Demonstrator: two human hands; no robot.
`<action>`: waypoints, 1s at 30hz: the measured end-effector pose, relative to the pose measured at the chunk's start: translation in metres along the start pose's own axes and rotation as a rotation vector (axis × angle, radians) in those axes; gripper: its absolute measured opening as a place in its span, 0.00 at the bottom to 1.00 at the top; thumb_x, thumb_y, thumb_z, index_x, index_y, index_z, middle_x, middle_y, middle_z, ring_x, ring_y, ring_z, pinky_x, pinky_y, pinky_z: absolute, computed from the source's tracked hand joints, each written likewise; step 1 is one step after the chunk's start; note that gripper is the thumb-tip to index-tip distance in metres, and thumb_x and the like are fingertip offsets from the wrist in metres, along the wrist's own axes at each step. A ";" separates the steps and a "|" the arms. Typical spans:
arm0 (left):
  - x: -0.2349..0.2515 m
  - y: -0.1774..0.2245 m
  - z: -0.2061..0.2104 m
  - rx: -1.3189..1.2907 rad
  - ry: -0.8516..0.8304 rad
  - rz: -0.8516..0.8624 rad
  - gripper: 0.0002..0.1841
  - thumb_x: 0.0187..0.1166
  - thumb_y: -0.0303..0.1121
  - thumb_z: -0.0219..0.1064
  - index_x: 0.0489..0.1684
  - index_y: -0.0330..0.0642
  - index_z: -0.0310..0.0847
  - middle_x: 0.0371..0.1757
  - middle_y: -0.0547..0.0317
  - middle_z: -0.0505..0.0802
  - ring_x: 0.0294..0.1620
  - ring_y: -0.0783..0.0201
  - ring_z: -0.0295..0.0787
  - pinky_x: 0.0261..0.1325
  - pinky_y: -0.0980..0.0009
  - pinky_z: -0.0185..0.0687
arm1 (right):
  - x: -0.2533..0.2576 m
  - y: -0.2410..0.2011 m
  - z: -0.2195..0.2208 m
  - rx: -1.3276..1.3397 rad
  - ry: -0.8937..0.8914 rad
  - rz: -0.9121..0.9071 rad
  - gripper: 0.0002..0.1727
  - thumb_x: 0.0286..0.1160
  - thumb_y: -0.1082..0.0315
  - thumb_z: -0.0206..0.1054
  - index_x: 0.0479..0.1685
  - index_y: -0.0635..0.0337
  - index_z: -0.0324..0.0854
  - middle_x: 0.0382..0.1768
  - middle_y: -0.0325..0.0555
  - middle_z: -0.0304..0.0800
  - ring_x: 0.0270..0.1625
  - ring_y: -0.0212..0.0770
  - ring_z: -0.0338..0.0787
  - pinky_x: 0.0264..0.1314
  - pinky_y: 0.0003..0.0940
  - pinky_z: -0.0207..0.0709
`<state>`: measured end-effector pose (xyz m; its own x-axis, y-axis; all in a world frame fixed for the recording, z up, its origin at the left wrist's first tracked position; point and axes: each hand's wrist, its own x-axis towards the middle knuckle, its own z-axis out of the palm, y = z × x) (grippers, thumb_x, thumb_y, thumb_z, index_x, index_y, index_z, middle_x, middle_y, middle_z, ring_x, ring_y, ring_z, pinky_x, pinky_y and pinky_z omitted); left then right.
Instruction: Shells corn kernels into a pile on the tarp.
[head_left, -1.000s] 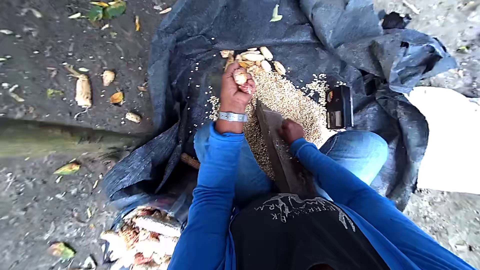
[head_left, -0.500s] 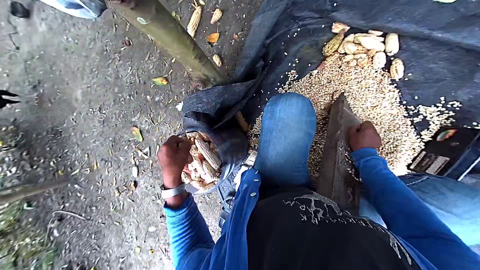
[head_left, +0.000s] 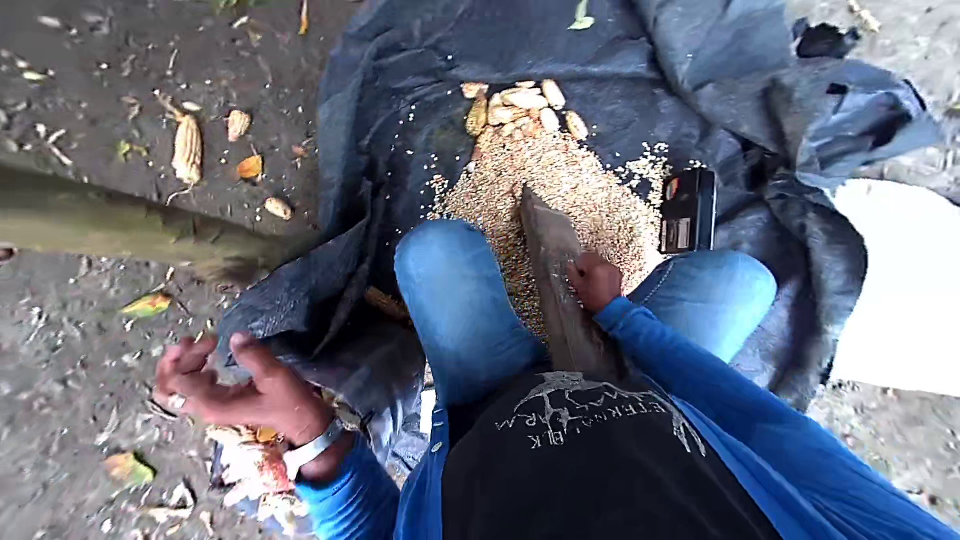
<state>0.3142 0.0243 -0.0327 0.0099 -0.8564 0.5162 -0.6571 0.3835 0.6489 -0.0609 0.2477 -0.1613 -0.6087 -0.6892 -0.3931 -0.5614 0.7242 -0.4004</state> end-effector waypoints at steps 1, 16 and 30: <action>0.006 0.022 0.021 -0.125 -0.025 0.061 0.19 0.84 0.32 0.63 0.60 0.19 0.77 0.70 0.33 0.81 0.75 0.52 0.74 0.70 0.60 0.75 | 0.016 -0.003 0.002 -0.005 -0.017 0.030 0.22 0.87 0.57 0.59 0.43 0.70 0.88 0.51 0.67 0.91 0.57 0.68 0.90 0.57 0.71 0.80; -0.095 0.212 0.295 -0.249 -1.484 0.765 0.23 0.84 0.41 0.68 0.74 0.40 0.82 0.68 0.41 0.88 0.69 0.43 0.85 0.74 0.44 0.77 | 0.086 0.009 -0.084 1.291 -0.268 0.372 0.39 0.91 0.34 0.33 0.56 0.61 0.78 0.32 0.47 0.84 0.29 0.36 0.82 0.36 0.36 0.79; -0.085 0.211 0.344 -0.252 -1.281 0.553 0.31 0.92 0.48 0.46 0.31 0.30 0.85 0.21 0.49 0.85 0.27 0.51 0.86 0.37 0.49 0.79 | 0.113 0.021 -0.095 0.843 -0.039 -0.054 0.37 0.96 0.49 0.30 0.34 0.66 0.80 0.21 0.44 0.71 0.24 0.40 0.73 0.34 0.41 0.71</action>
<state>-0.0841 0.0591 -0.1323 -0.9696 -0.2419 -0.0358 -0.2002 0.7012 0.6842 -0.1946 0.1875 -0.1350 -0.5644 -0.7338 -0.3782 0.0267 0.4417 -0.8968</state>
